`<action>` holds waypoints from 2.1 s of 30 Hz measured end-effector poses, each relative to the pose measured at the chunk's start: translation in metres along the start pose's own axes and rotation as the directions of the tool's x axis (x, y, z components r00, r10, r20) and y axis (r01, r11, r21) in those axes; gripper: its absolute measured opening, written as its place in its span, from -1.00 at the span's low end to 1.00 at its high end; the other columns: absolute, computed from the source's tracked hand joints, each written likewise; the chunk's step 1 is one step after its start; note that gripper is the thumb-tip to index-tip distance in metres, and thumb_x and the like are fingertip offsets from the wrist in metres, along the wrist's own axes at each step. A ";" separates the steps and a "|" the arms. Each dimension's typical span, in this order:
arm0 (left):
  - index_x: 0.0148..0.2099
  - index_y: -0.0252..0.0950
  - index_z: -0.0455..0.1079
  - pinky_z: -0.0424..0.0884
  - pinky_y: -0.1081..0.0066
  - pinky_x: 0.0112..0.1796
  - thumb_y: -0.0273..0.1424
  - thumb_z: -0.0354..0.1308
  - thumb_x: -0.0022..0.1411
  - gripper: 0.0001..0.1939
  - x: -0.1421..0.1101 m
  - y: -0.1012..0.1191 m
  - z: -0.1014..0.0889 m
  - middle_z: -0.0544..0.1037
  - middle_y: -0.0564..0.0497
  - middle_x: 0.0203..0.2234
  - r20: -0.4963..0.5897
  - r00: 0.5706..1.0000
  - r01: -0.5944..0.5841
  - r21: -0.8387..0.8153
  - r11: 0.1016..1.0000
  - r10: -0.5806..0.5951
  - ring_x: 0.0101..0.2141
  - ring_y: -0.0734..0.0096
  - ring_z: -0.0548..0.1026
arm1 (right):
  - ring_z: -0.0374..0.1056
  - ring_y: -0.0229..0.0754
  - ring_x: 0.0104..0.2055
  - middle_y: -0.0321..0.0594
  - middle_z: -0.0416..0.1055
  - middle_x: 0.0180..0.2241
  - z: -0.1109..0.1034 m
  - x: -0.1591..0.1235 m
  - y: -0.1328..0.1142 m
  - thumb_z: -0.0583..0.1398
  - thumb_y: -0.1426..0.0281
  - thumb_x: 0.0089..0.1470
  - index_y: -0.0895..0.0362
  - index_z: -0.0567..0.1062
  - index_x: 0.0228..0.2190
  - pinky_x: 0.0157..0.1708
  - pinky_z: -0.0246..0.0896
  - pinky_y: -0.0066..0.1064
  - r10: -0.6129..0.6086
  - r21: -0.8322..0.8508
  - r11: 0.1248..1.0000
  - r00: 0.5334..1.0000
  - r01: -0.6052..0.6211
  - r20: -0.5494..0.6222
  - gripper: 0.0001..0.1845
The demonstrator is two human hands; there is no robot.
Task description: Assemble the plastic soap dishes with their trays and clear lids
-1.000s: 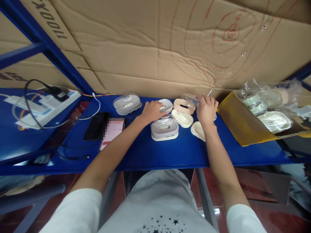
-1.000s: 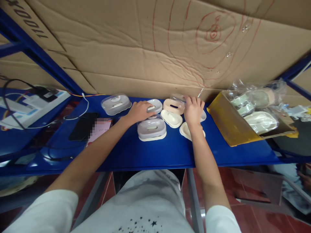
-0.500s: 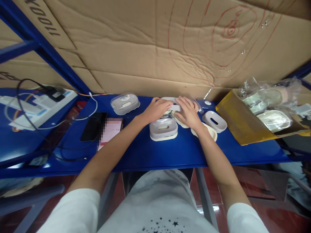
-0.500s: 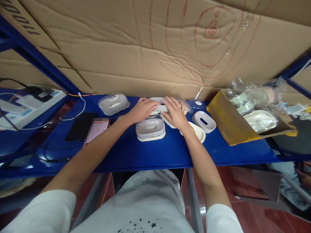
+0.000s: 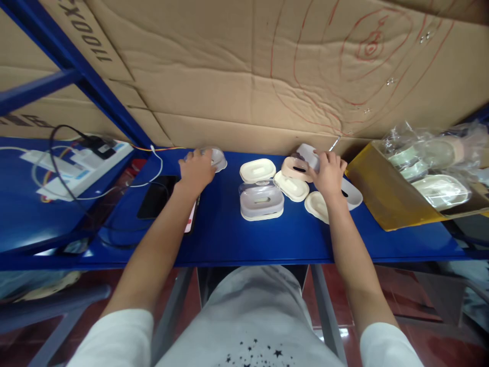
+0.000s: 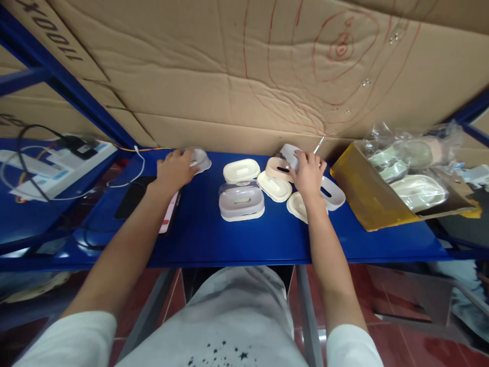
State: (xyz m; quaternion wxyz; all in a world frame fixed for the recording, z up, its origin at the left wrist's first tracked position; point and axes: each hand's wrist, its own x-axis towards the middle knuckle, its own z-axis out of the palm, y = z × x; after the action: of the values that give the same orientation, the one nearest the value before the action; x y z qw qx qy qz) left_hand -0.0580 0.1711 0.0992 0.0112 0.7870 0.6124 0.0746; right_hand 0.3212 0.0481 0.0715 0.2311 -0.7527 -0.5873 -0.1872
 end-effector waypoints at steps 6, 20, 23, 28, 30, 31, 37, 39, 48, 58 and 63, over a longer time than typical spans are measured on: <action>0.46 -0.12 0.31 0.33 -0.11 0.28 -0.28 0.01 0.56 -0.50 -0.016 0.024 0.001 0.43 -0.18 0.40 -0.046 0.981 -0.194 -0.125 0.973 0.189 0.37 -0.11 0.38 | 0.00 0.33 0.53 0.21 0.02 0.54 0.006 -0.007 -0.017 0.09 -0.13 0.37 0.07 0.15 0.48 0.40 -0.18 0.38 -0.087 0.086 0.993 0.991 0.079 0.098 -0.13; 0.36 -0.24 0.40 0.41 0.10 0.24 -0.36 -0.01 0.57 -0.58 0.001 0.035 0.024 0.56 -0.21 0.25 -0.242 0.947 -0.288 -0.340 0.895 0.213 0.23 0.04 0.52 | 0.04 0.16 0.55 -0.09 0.15 0.53 0.000 -0.024 -0.079 0.01 0.06 0.50 -0.05 0.42 0.35 0.45 -0.12 0.18 -0.415 0.316 0.881 0.897 0.353 0.155 -0.45; 0.32 -0.20 0.42 0.41 0.08 0.24 -0.45 0.13 0.46 -0.56 -0.004 0.035 0.024 0.55 -0.18 0.25 -0.212 0.942 -0.321 -0.332 0.887 0.262 0.24 0.04 0.51 | 0.06 0.17 0.54 -0.06 0.17 0.52 0.002 -0.024 -0.076 0.00 0.05 0.50 -0.04 0.45 0.32 0.45 -0.11 0.18 -0.413 0.333 0.878 0.897 0.345 0.158 -0.45; 0.10 -0.20 0.55 0.45 0.03 0.17 -0.30 0.22 0.46 -0.76 -0.027 0.042 0.013 0.62 -0.19 0.09 -0.089 0.930 -0.367 -0.181 0.912 0.357 0.14 -0.06 0.56 | 0.07 0.19 0.53 -0.04 0.20 0.50 0.002 -0.023 -0.073 0.00 0.04 0.50 -0.02 0.48 0.29 0.45 -0.13 0.19 -0.396 0.341 0.881 0.905 0.328 0.153 -0.45; 0.03 -0.21 0.58 0.51 0.06 0.07 -0.19 0.25 0.46 -0.75 -0.035 0.047 0.013 0.66 -0.18 -0.02 -0.019 0.926 -0.376 -0.130 0.918 0.376 0.03 -0.07 0.61 | 0.08 0.19 0.53 -0.04 0.22 0.50 0.002 -0.023 -0.072 0.00 0.04 0.50 -0.01 0.50 0.28 0.44 -0.12 0.19 -0.386 0.341 0.884 0.910 0.319 0.149 -0.45; 0.02 -0.23 0.59 0.53 0.07 0.04 -0.15 0.26 0.45 -0.71 -0.038 0.049 0.015 0.67 -0.20 -0.03 0.000 0.925 -0.378 -0.121 0.918 0.380 0.01 -0.09 0.62 | 0.09 0.20 0.52 -0.04 0.23 0.49 0.002 -0.023 -0.072 0.00 0.04 0.50 -0.01 0.50 0.27 0.44 -0.11 0.19 -0.382 0.340 0.886 0.912 0.315 0.148 -0.45; 0.09 -0.29 0.61 0.44 -0.02 0.13 -0.24 0.22 0.47 -0.70 -0.042 0.060 0.024 0.64 -0.31 0.08 0.014 0.919 -0.393 -0.073 0.917 0.395 0.13 -0.21 0.58 | 0.15 0.20 0.50 -0.06 0.25 0.48 0.003 -0.023 -0.074 0.00 0.06 0.50 -0.02 0.52 0.26 0.44 -0.13 0.21 -0.380 0.339 0.892 0.904 0.301 0.196 -0.46; 0.14 -0.24 0.59 0.42 -0.03 0.15 -0.29 0.12 0.52 -0.70 -0.040 0.060 0.024 0.66 -0.26 0.06 -0.009 0.922 -0.386 -0.082 0.919 0.387 0.13 -0.15 0.58 | 0.20 0.18 0.47 -0.05 0.32 0.44 -0.002 -0.023 -0.076 -0.02 0.07 0.51 -0.01 0.54 0.24 0.43 -0.11 0.19 -0.380 0.360 0.886 0.903 0.292 0.203 -0.47; 0.31 -0.24 0.42 0.36 0.04 0.18 -0.26 -0.11 0.64 -0.59 -0.033 0.058 0.007 0.65 -0.20 0.12 -0.188 0.929 -0.351 -0.180 0.919 0.318 0.16 -0.04 0.55 | 0.41 0.08 0.34 -0.13 0.54 0.27 -0.049 -0.048 -0.107 0.17 -0.04 0.44 -0.06 0.55 0.24 0.35 0.07 -0.02 -0.667 0.610 0.662 0.714 0.435 0.214 -0.48; 0.21 -0.19 0.49 0.06 -0.15 0.34 -0.41 0.01 0.52 -0.66 -0.021 0.050 0.018 0.62 -0.19 0.16 -0.208 0.925 -0.362 -0.226 0.905 0.318 0.24 -0.08 0.47 | 0.38 0.14 0.34 -0.08 0.49 0.31 -0.013 -0.044 -0.102 0.14 0.10 0.46 -0.03 0.54 0.24 0.29 0.19 0.03 -0.465 0.460 0.827 0.853 0.323 0.238 -0.54; 0.26 -0.13 0.46 0.08 -0.13 0.37 -0.36 -0.05 0.57 -0.63 -0.039 0.056 0.010 0.56 -0.14 0.26 -0.218 0.895 -0.441 -0.302 0.845 0.389 0.30 0.00 0.44 | 0.34 0.19 0.36 -0.01 0.46 0.33 -0.011 -0.035 -0.090 0.11 0.12 0.45 0.03 0.56 0.22 0.32 0.16 0.09 -0.383 0.422 0.863 0.904 0.277 0.192 -0.52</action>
State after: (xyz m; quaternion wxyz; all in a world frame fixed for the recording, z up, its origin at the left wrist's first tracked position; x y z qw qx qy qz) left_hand -0.0125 0.1200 0.0916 0.0863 0.8787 0.4039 0.2394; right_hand 0.2256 0.0322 0.0721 0.2565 -0.5980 -0.7593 -0.0014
